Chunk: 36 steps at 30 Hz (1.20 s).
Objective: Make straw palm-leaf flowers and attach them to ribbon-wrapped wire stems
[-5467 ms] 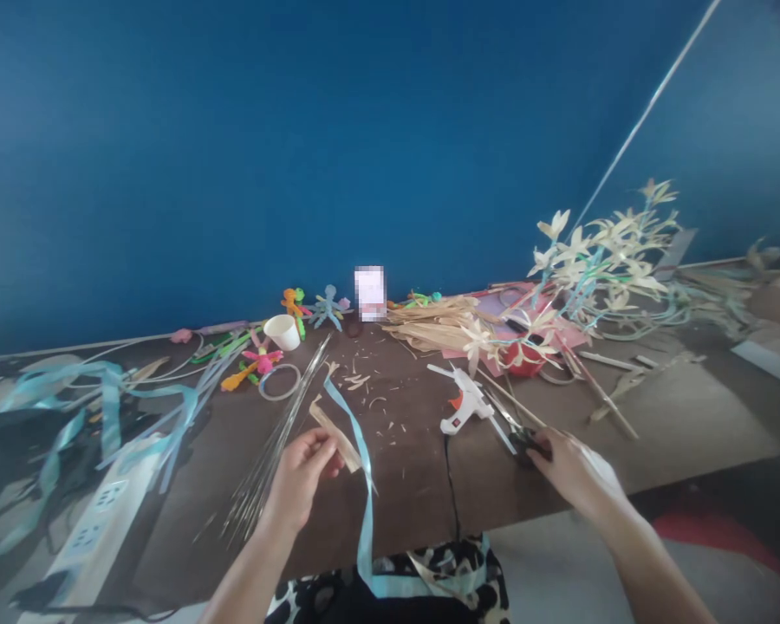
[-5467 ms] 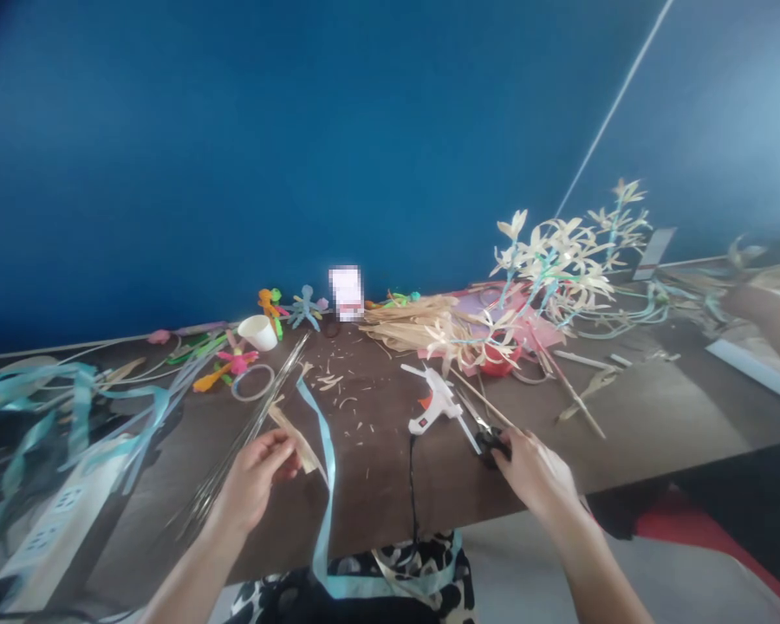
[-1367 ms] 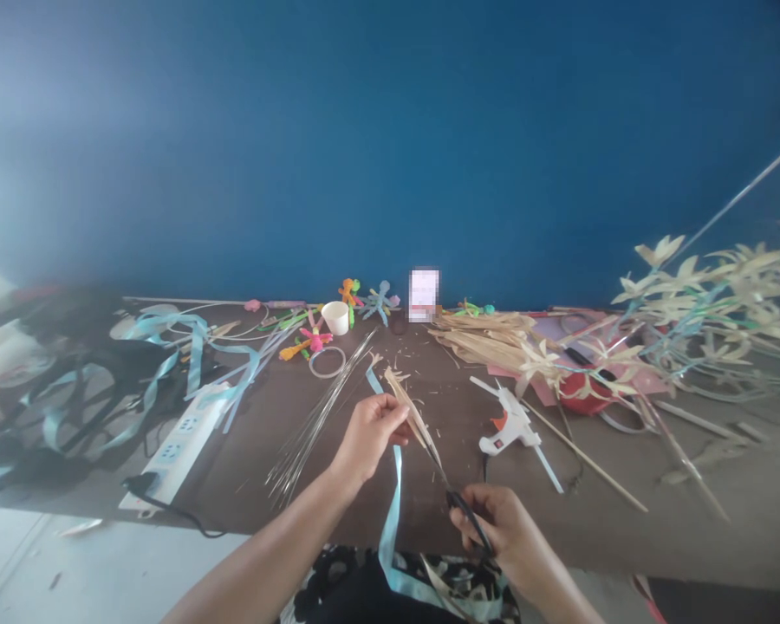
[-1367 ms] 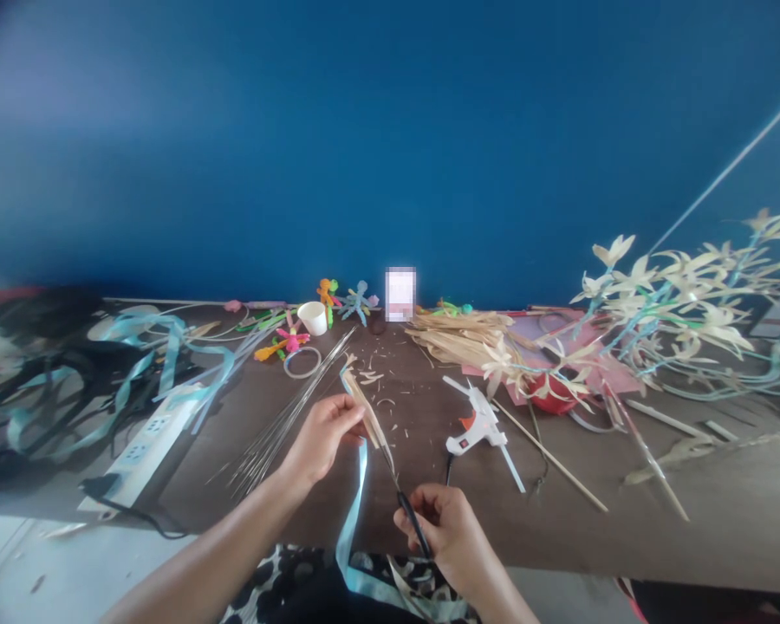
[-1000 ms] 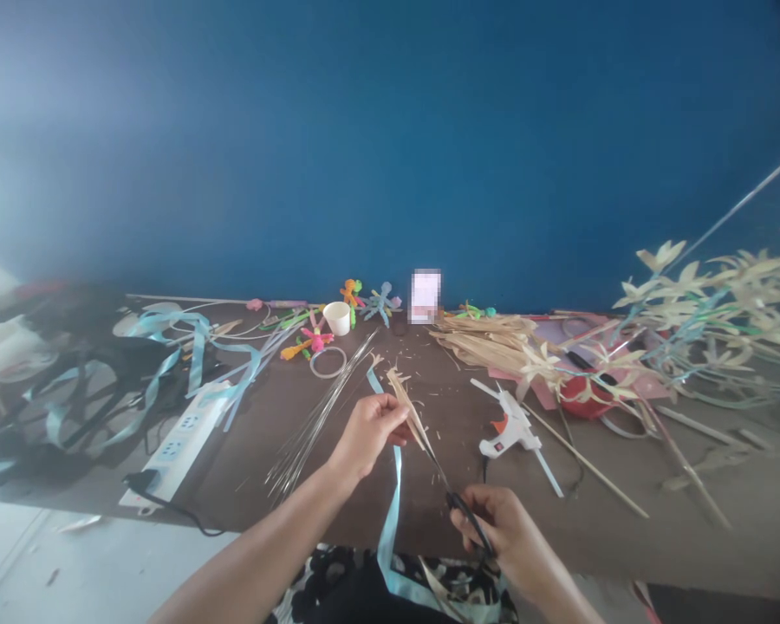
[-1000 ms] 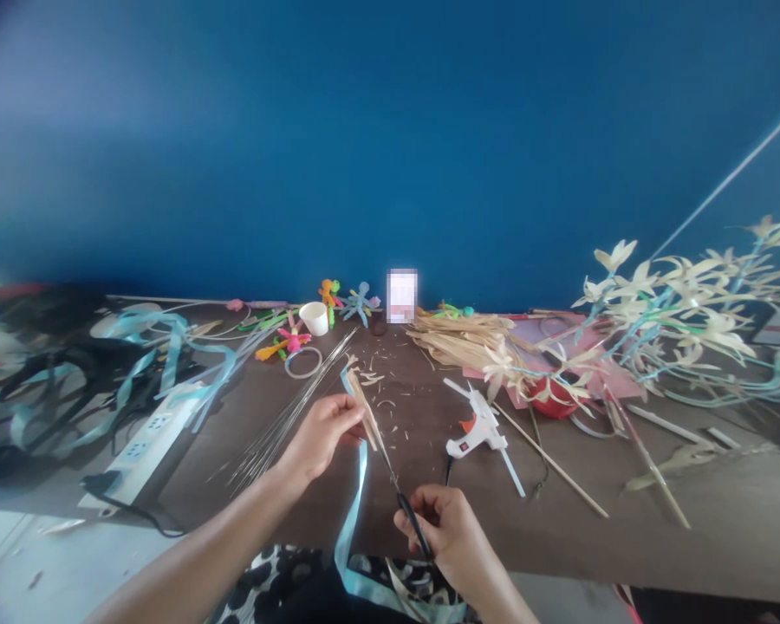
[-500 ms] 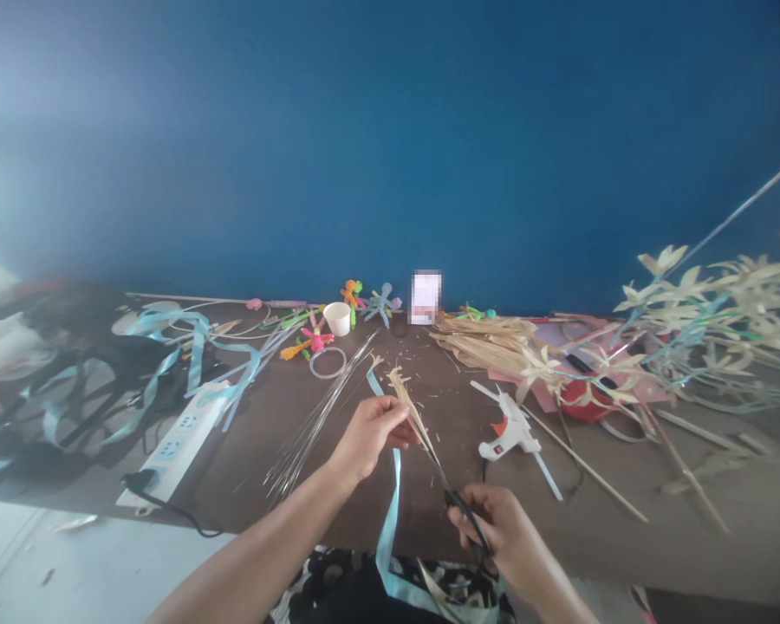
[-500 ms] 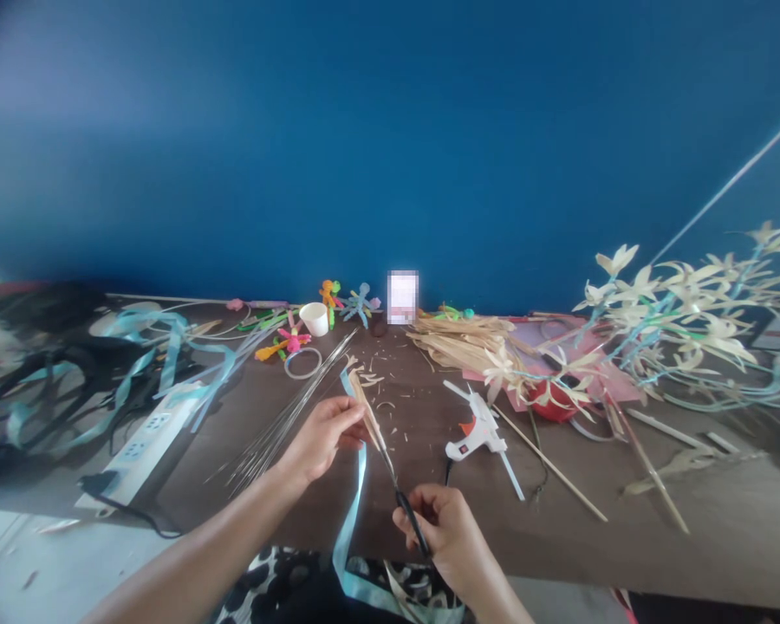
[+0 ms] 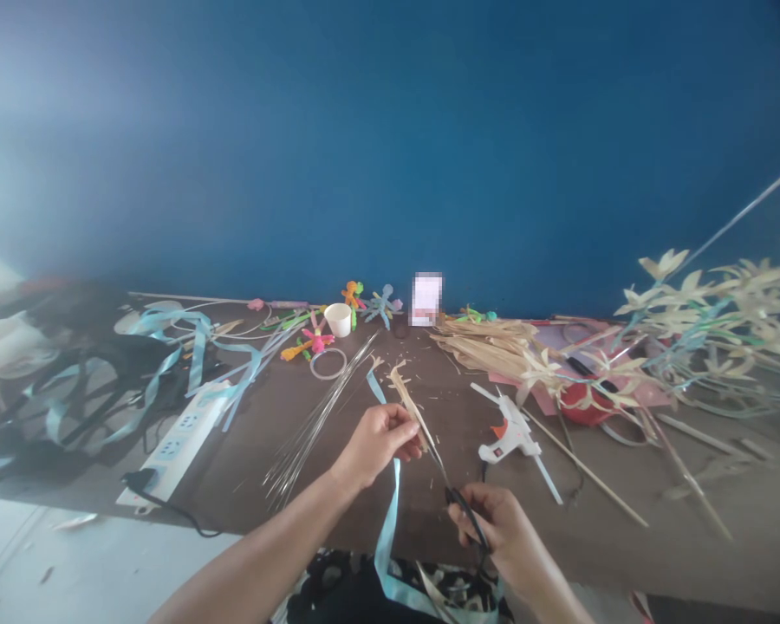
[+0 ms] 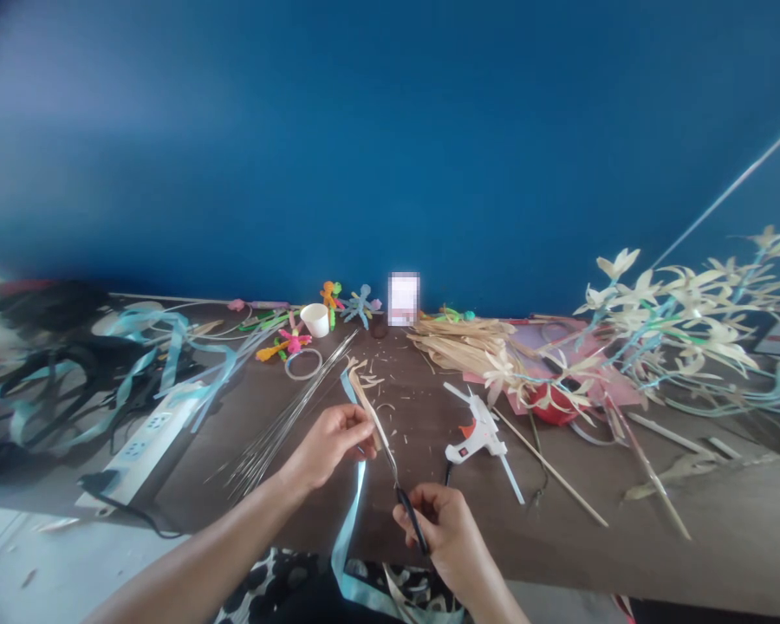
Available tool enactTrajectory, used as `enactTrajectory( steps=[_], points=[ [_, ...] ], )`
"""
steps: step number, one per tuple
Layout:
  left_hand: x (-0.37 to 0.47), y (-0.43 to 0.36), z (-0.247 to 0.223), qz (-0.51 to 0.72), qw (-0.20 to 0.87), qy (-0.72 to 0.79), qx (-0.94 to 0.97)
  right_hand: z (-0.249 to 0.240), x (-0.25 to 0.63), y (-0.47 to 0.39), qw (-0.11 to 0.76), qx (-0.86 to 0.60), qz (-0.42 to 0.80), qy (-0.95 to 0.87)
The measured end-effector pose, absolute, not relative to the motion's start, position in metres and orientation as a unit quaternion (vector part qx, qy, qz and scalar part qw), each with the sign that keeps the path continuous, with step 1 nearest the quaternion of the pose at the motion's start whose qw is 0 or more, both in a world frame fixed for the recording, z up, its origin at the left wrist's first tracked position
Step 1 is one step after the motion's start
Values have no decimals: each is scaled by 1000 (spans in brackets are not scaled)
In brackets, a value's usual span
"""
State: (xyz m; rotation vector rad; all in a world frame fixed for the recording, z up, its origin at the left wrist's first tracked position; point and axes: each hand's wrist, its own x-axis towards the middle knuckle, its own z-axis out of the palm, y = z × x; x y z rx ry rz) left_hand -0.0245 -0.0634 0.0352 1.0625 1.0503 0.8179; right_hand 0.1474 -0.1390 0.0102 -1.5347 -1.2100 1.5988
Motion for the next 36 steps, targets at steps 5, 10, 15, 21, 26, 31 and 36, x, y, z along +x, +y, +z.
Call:
enactTrajectory(
  steps=[5,10,15,21,26,31,36],
  points=[
    [-25,-63,35,354,664,461,471,13,147,-139,307,-567,613,-457],
    [-26,-63,36,344,691,455,445,13,148,-141,303,-558,621,-459],
    [-27,-61,37,332,697,458,440,10,150,-142,306,-545,636,-453],
    [-25,-62,35,332,700,446,448,13,151,-140,312,-539,634,-458],
    [-25,-61,36,324,718,435,435,13,153,-140,320,-525,637,-464],
    [-25,-59,36,314,718,438,440,9,155,-141,323,-520,664,-431],
    [-25,-58,36,308,720,443,437,9,157,-142,315,-523,687,-394]
  ],
)
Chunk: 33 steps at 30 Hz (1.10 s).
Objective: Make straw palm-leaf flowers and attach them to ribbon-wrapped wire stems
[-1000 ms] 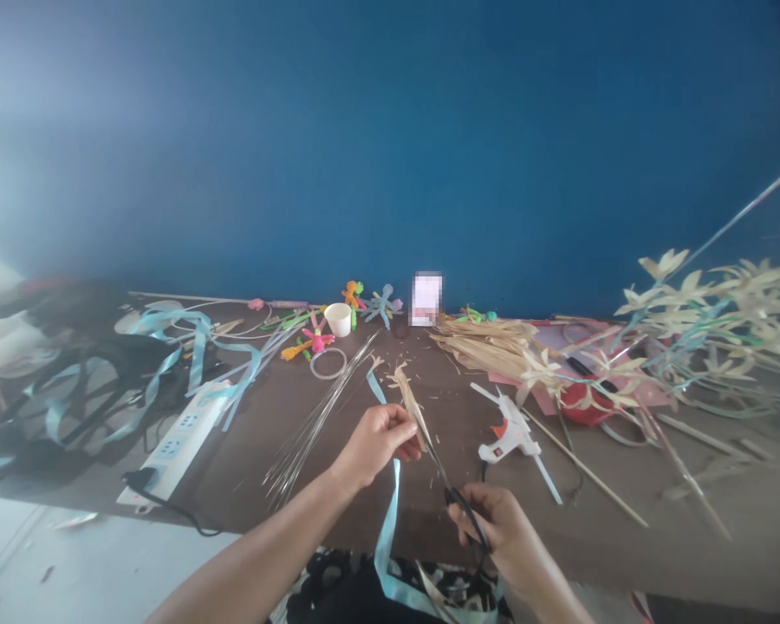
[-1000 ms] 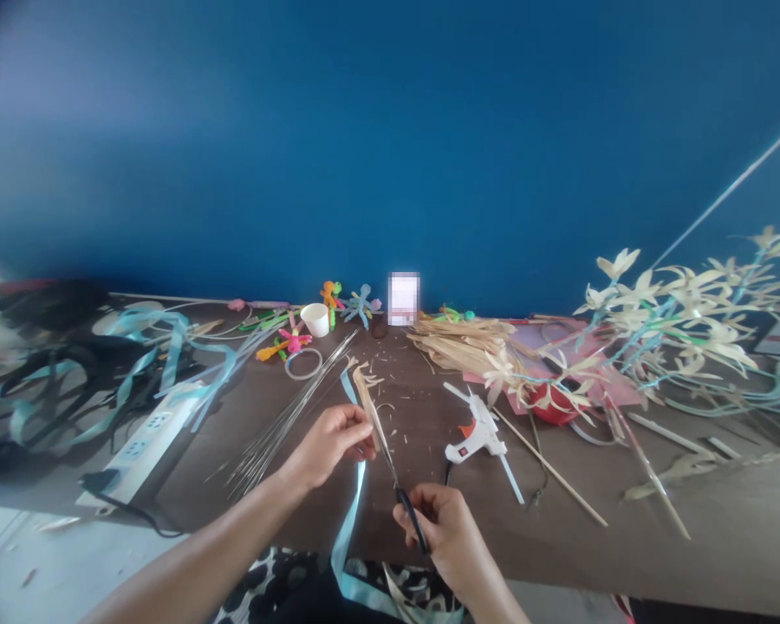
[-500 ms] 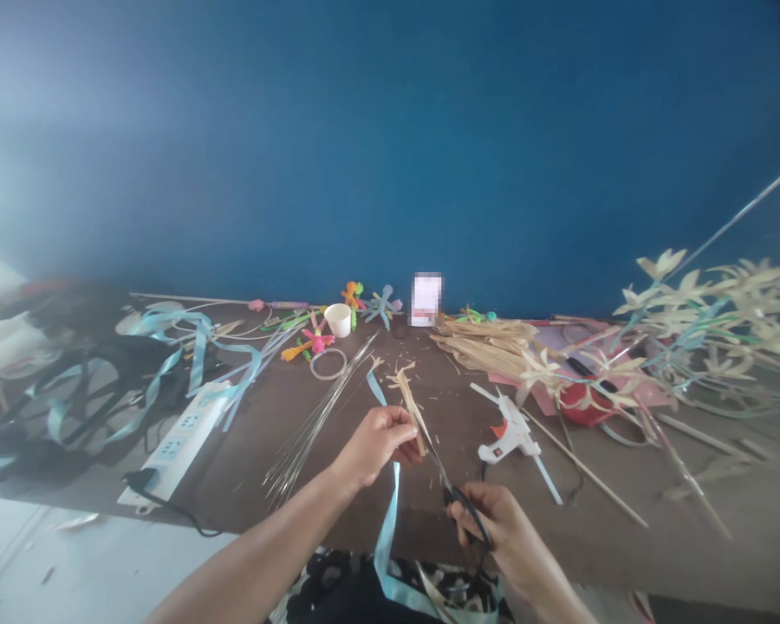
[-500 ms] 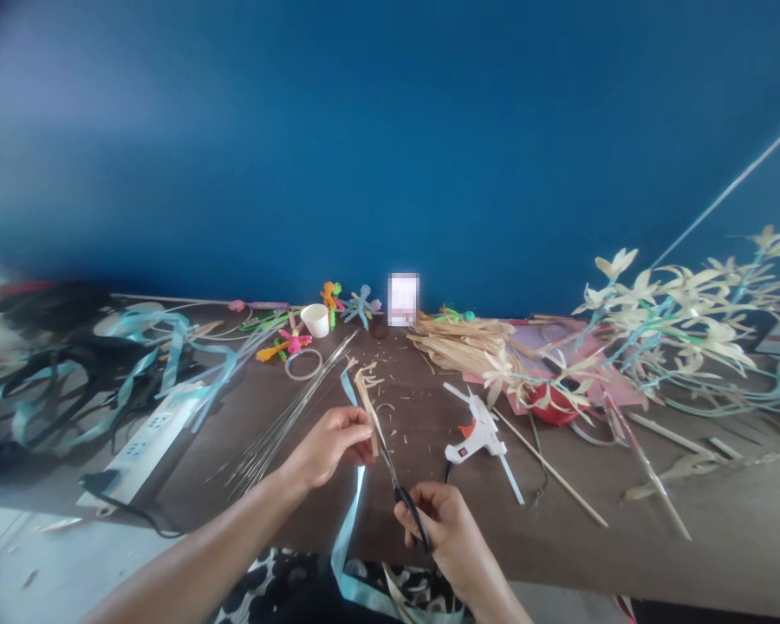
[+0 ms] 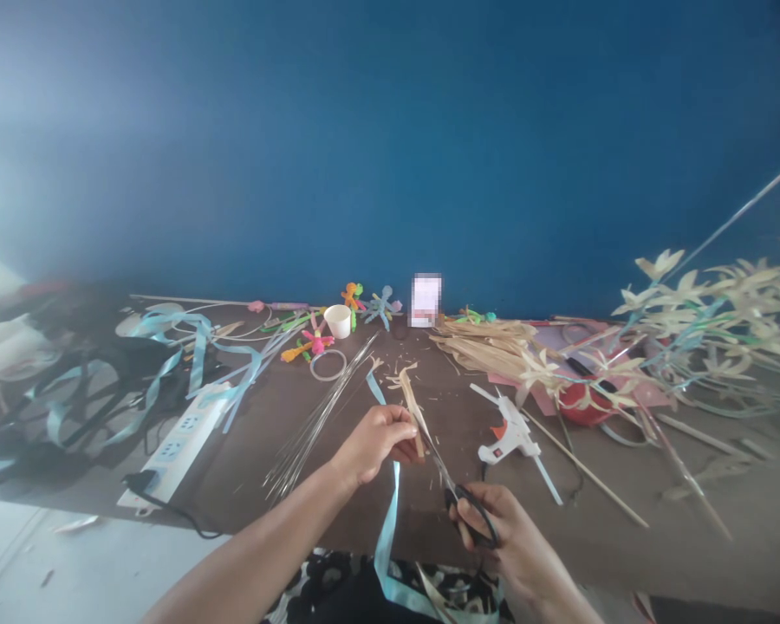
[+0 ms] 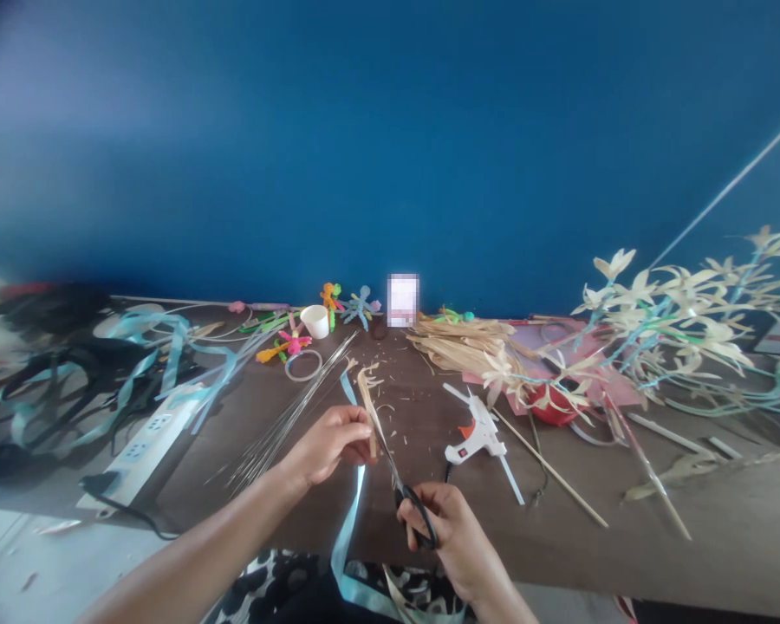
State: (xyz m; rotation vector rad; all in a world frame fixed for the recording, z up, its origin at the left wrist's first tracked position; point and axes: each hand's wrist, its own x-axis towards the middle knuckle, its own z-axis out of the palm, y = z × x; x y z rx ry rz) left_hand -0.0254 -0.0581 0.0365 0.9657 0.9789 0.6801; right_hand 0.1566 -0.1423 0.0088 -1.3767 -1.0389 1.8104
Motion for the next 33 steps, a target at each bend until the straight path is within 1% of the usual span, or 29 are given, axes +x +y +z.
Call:
enactTrajectory(
  steps=[5,8,12,20,24,28,33],
  points=[
    [-27,-55,37,291,730,437,437,8,158,-142,316,-532,687,-381],
    [-29,-53,37,279,733,434,443,11,161,-139,295,-523,694,-396],
    [-30,-49,38,258,737,431,451,15,167,-132,298,-497,691,-432],
    [-37,-29,44,166,754,412,483,17,186,-111,256,-488,688,-472],
    [-39,-12,43,144,760,411,482,16,189,-96,244,-496,681,-480],
    [-37,12,38,153,756,431,468,13,188,-74,243,-515,652,-502],
    [-33,42,27,227,745,461,427,2,186,-40,246,-528,639,-503]
  ],
)
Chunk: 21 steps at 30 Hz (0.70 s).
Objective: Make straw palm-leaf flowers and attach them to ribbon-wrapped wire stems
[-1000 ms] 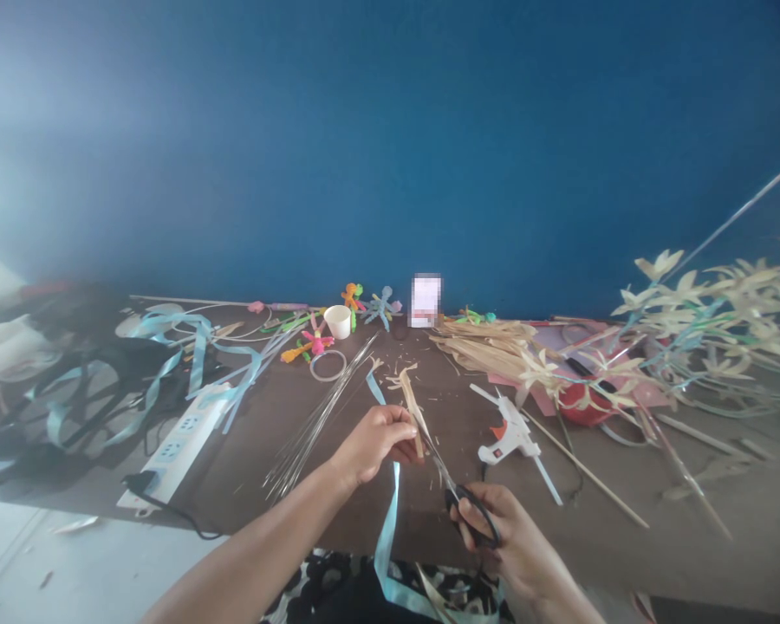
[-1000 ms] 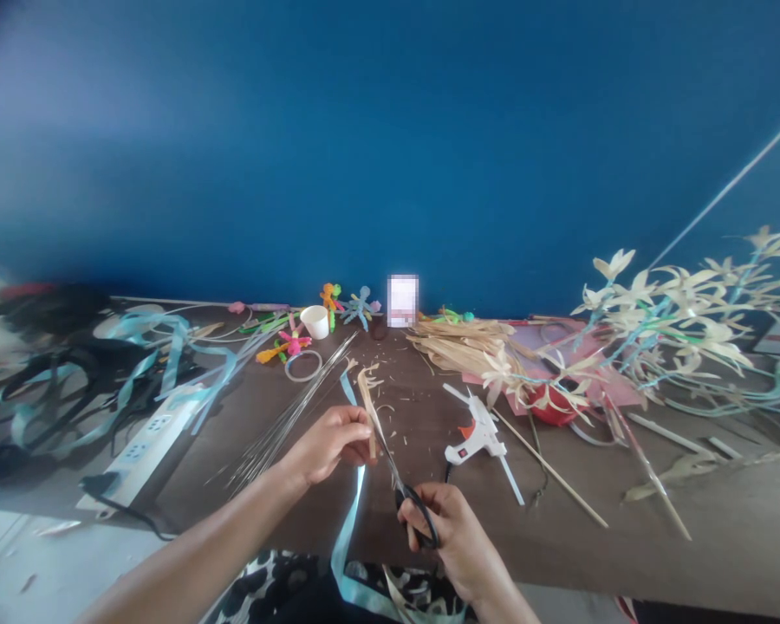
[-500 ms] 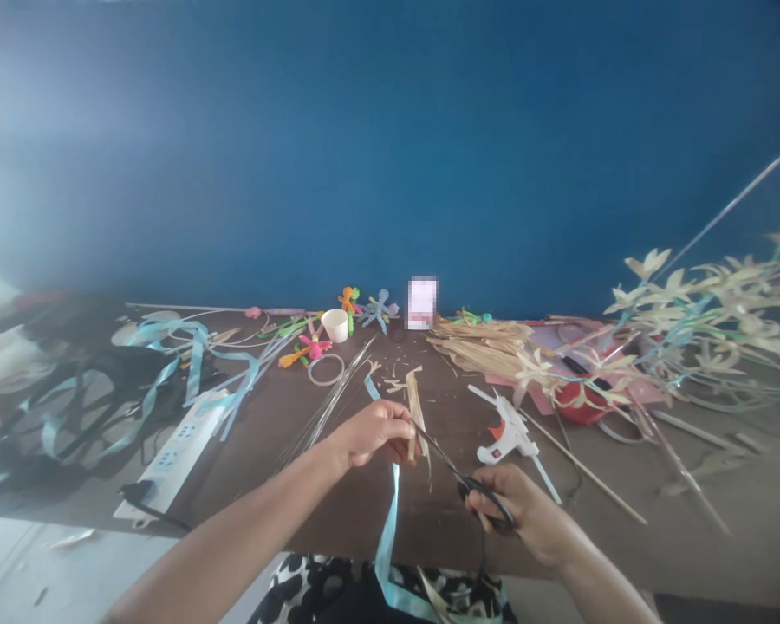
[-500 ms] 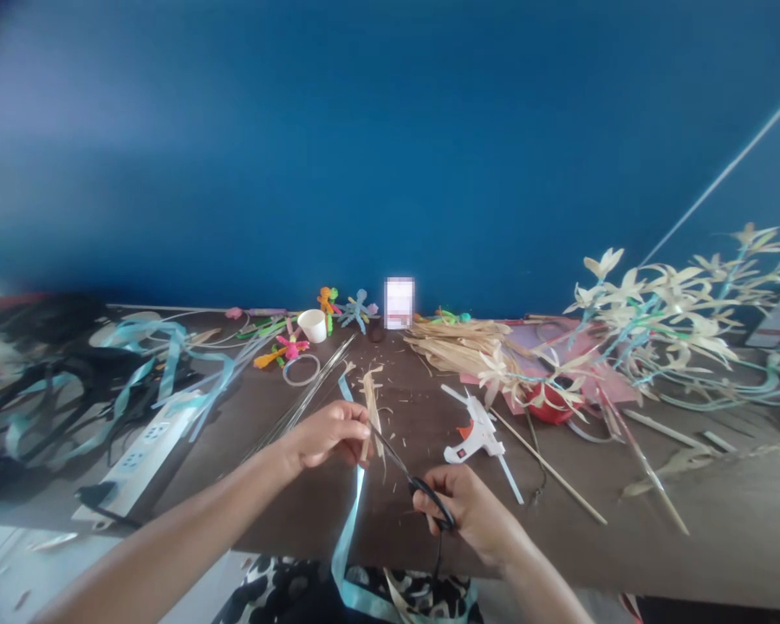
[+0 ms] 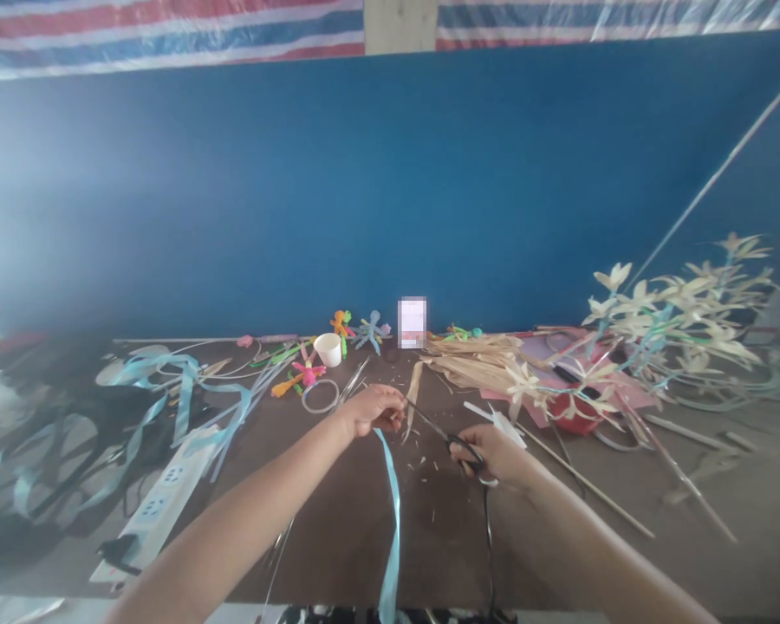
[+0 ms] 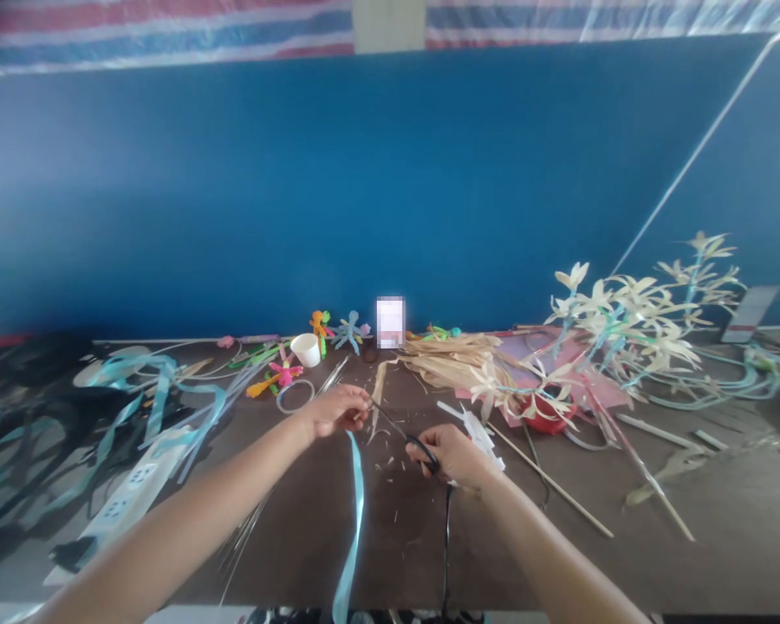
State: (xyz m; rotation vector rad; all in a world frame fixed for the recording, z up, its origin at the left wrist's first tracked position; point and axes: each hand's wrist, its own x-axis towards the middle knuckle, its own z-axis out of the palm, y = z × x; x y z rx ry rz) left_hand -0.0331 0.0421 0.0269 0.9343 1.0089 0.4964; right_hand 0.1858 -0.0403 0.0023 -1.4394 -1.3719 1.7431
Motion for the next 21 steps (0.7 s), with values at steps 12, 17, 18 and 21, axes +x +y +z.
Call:
enactTrajectory(
  steps=[12,17,18,21],
  points=[
    [-16,56,-9,382,717,498,303,-3,180,-20,269,-570,573,-523],
    [-14,54,-10,399,727,491,268,-2,181,-22,270,-573,557,-537],
    [-13,53,-10,400,729,487,267,-1,182,-22,268,-577,554,-538],
    [-14,51,-7,404,733,477,270,-1,183,-22,261,-584,542,-545]
  ],
)
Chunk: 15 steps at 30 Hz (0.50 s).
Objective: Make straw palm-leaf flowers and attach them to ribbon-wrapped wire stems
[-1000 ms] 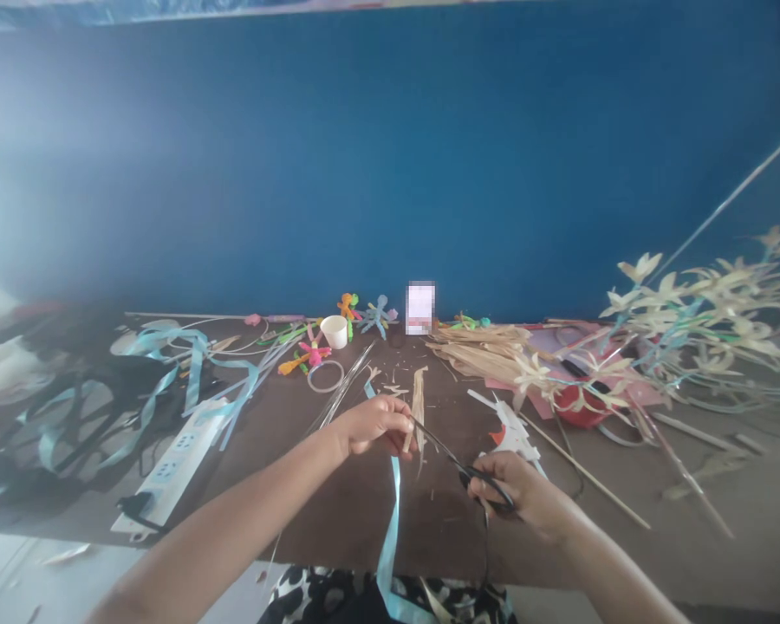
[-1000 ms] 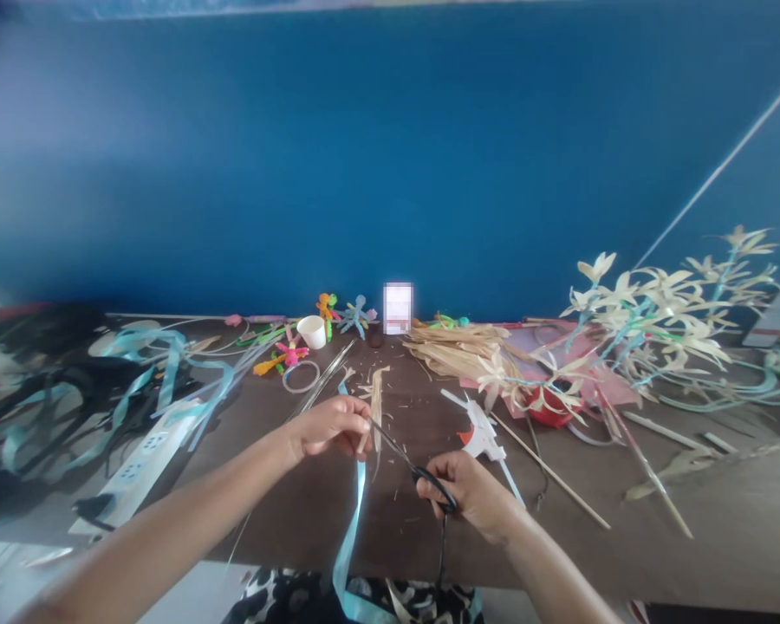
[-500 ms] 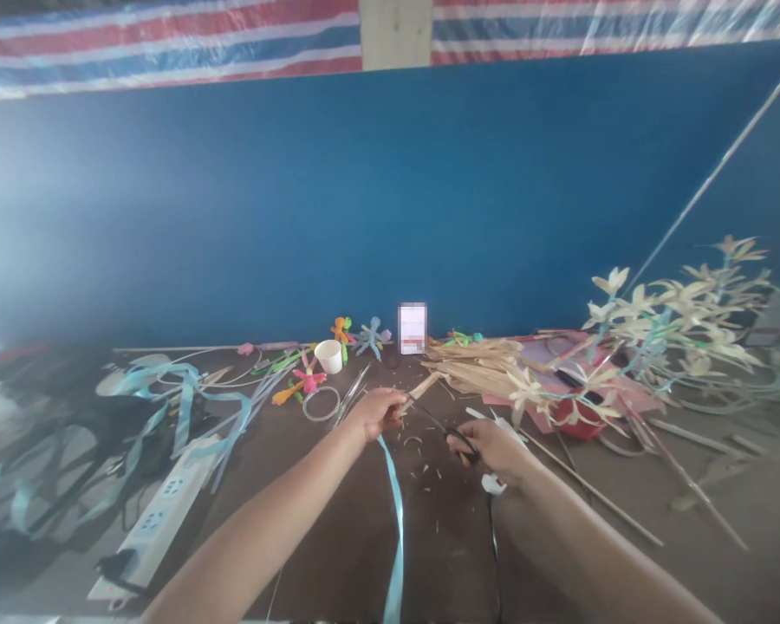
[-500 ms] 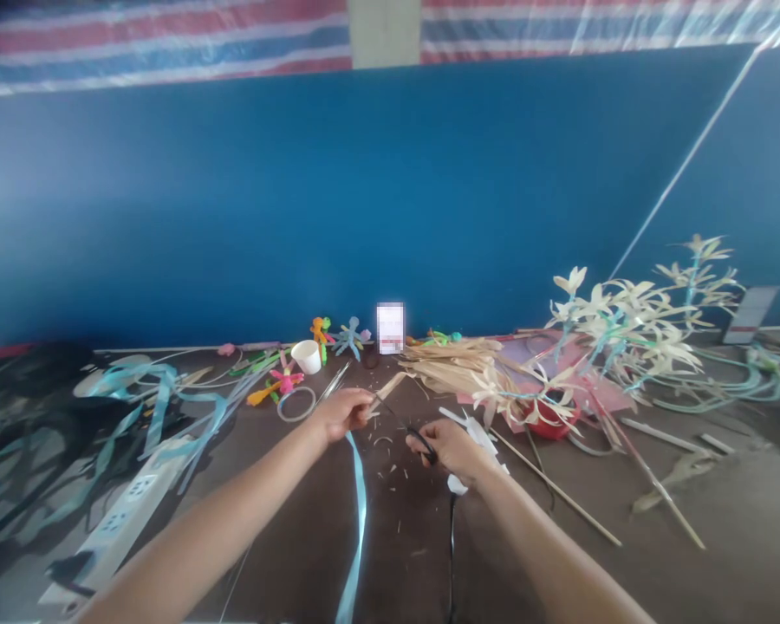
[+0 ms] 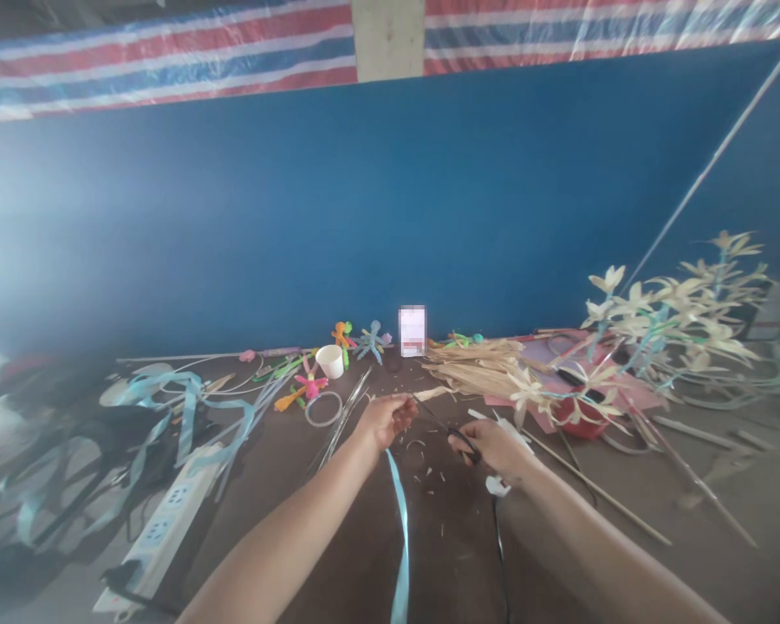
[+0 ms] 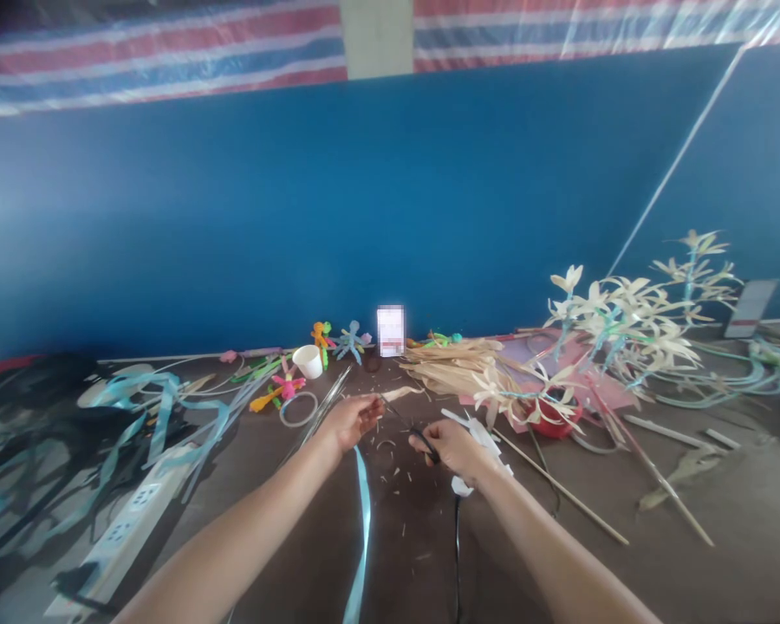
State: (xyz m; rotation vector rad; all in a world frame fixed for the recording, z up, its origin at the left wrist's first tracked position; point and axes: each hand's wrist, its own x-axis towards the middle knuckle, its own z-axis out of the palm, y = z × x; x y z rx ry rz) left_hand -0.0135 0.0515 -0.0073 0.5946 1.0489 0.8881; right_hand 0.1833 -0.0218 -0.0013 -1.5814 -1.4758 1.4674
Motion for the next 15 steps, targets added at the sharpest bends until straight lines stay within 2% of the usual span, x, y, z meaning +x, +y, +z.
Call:
enactTrajectory(
  steps=[6,15],
  points=[
    [-17,53,-6,391,735,468,296,-7,187,-16,246,-583,510,-583],
    [-21,60,-1,372,737,462,324,-1,182,-10,250,-563,557,-557]
  ],
)
